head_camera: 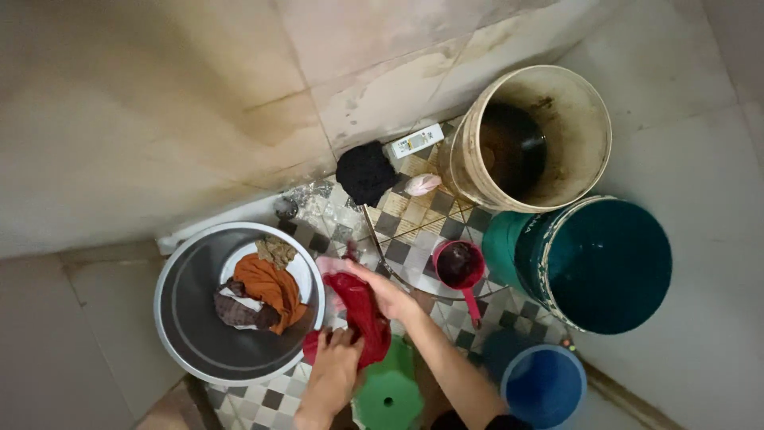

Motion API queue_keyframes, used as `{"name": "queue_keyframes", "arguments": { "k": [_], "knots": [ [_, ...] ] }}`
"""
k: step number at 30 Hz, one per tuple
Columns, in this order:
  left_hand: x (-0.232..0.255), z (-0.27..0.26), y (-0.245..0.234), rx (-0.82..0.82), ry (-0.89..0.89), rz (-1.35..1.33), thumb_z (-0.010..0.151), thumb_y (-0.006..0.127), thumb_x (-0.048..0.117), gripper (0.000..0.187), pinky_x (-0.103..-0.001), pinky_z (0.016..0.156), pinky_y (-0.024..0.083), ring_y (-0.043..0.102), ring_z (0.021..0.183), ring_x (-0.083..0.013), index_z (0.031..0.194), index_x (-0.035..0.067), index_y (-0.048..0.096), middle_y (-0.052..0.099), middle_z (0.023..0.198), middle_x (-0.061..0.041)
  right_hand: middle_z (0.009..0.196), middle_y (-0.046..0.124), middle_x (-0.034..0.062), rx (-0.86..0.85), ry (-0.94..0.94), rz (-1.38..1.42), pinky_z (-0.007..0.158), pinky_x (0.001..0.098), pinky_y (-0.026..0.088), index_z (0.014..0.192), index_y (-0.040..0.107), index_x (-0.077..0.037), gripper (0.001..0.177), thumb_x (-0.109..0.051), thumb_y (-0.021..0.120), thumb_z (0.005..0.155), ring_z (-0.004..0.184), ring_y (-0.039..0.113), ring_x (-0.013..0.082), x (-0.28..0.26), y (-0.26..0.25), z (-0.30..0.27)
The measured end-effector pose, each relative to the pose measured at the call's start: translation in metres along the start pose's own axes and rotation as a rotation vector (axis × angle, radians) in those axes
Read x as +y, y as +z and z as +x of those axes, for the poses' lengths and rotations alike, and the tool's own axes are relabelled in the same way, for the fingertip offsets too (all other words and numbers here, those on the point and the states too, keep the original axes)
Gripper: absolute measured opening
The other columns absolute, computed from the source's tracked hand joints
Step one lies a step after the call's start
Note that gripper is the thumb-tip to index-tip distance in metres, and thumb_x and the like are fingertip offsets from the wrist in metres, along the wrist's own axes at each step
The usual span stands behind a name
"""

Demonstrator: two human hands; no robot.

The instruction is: Hand-washing clothes in a basin with water from buckets.

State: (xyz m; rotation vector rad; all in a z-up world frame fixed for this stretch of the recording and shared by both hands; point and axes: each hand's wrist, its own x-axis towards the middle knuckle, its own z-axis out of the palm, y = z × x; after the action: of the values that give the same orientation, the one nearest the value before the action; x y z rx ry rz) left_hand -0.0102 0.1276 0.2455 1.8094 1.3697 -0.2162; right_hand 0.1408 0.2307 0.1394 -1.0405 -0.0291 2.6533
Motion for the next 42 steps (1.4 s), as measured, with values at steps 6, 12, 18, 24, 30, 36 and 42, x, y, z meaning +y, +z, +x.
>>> {"name": "queue_keyframes", "arguments": {
  "k": [6,12,18,24,30,36,42],
  "knots": [
    [-0.024,0.0,0.044,0.173,0.126,0.091,0.074,0.07,0.001,0.041,-0.072,0.107,0.022,0.048,0.13,-0.0362,0.114,0.011,0.07,0.063,0.129,-0.012,0.09,0.073,0.0085,0.217,-0.083,0.042,0.065,0.0426,0.059,0.122,0.067,-0.005,0.052,-0.047,0.074,0.092,0.067,0.067,0.0231,-0.003,0.016,-0.027],
    [-0.029,-0.007,0.033,0.549,0.007,-0.251,0.053,0.071,-0.008,0.052,-0.072,0.113,0.018,0.051,0.129,-0.0299,0.102,0.009,0.072,0.065,0.126,-0.01,0.067,0.057,0.0014,0.248,-0.094,0.193,0.07,0.0402,0.056,0.098,0.063,-0.015,0.018,-0.031,0.071,0.097,0.058,0.058,0.0184,0.001,0.042,-0.065],
    [-0.011,0.026,0.064,0.922,0.002,-0.882,0.055,0.083,-0.005,0.049,-0.047,0.101,0.047,0.06,0.12,-0.0306,0.093,0.007,0.055,0.065,0.122,-0.008,0.073,0.061,0.0053,0.332,-0.287,0.077,0.074,0.0387,0.054,0.099,0.063,-0.008,0.014,-0.022,0.062,0.096,0.065,0.06,0.0204,0.009,0.086,-0.089],
    [0.012,0.039,0.052,1.103,-0.073,-0.958,0.06,0.085,0.001,0.075,-0.044,0.099,0.047,0.057,0.114,-0.0354,0.122,0.007,0.045,0.055,0.121,-0.014,0.065,0.057,0.0015,0.353,-0.294,0.074,0.068,0.0381,0.053,0.098,0.065,-0.014,0.013,-0.026,0.063,0.093,0.057,0.056,0.0178,-0.003,0.106,-0.11],
    [-0.005,0.067,0.143,0.848,-0.195,-1.557,0.063,0.078,0.005,0.095,-0.048,0.101,0.043,0.052,0.123,-0.0356,0.146,0.011,0.031,0.051,0.136,-0.012,0.064,0.054,0.0025,0.377,-0.318,0.006,0.067,0.0374,0.051,0.09,0.059,-0.01,0.019,-0.028,0.065,0.093,0.055,0.052,0.0179,-0.008,0.104,-0.126],
    [-0.008,0.037,0.107,0.08,0.338,-2.684,0.084,0.061,0.026,0.065,-0.062,0.105,0.047,0.056,0.124,-0.0388,0.144,0.004,0.048,0.055,0.144,-0.018,0.06,0.046,0.0009,0.401,-0.306,0.008,0.057,0.0344,0.046,0.084,0.055,-0.011,0.021,-0.029,0.062,0.092,0.047,0.043,0.0147,-0.004,0.1,-0.136],
    [0.022,0.063,0.09,0.219,0.06,-2.982,0.091,0.039,0.073,0.087,-0.051,0.108,0.044,0.057,0.127,-0.0353,0.146,0.006,0.049,0.061,0.141,-0.016,0.057,0.039,-0.0022,0.355,-0.225,0.167,0.045,0.0279,0.037,0.086,0.054,-0.014,0.02,-0.032,0.059,0.093,0.04,0.035,0.0103,0.032,0.067,-0.138]
  ]
}}
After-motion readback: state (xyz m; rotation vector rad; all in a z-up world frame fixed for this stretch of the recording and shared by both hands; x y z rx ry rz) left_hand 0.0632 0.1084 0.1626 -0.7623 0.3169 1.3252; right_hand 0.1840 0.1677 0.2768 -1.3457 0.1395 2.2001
